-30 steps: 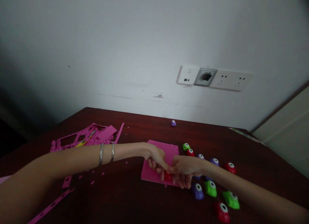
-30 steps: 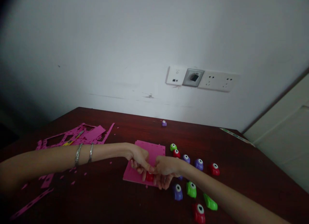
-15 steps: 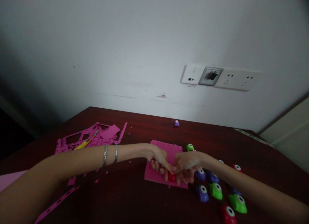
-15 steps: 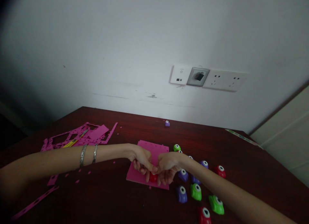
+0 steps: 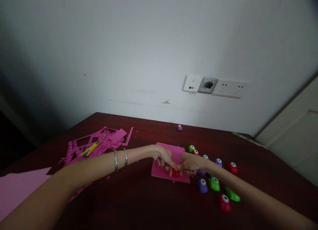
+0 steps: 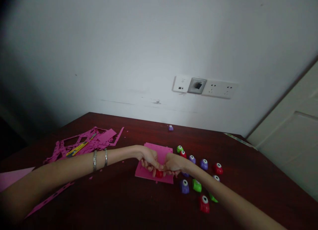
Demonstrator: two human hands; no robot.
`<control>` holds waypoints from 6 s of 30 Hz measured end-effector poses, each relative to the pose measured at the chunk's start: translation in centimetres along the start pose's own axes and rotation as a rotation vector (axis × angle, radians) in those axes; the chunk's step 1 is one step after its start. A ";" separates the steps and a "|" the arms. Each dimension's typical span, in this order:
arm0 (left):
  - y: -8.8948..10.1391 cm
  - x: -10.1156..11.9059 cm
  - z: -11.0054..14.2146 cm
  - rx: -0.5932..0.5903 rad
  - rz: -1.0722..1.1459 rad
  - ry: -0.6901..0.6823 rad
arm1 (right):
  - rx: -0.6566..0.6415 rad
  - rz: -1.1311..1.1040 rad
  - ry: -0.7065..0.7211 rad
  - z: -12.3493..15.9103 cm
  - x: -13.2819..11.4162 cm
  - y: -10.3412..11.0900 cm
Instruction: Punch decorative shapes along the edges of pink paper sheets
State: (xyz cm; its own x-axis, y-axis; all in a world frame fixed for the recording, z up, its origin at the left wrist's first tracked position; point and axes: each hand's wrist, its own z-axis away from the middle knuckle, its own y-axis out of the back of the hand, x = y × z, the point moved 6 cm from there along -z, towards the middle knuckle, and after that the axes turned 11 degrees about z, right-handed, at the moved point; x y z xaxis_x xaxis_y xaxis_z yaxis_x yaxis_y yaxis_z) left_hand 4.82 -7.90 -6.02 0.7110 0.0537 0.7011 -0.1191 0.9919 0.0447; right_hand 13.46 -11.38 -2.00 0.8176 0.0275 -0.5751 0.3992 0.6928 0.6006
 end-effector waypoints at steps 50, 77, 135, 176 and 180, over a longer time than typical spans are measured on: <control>1.9 -1.0 4.9 0.816 -0.244 -0.593 | 0.790 0.669 -0.130 6.9 -2.1 -2.6; 1.8 -1.4 4.7 0.822 -0.226 -0.594 | 0.834 0.660 -0.459 6.8 13.2 10.3; 18.4 8.0 -4.4 1.361 -0.395 -0.160 | 0.972 0.519 0.286 5.0 -0.3 -6.1; 4.7 4.5 9.9 1.053 -0.270 -0.866 | 0.979 0.589 0.334 5.6 -0.8 -7.1; 2.6 4.1 10.8 0.983 -0.393 -0.860 | 0.975 0.591 0.338 5.7 -0.9 -7.1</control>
State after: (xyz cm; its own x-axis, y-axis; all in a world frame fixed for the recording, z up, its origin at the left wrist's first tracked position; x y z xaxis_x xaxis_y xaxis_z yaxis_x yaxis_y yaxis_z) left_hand -0.08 -6.37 4.71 0.2031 -0.6571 0.7259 -0.7072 0.4143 0.5729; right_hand 12.25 -20.37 -2.58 0.8885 0.4487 -0.0966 0.2640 -0.3274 0.9073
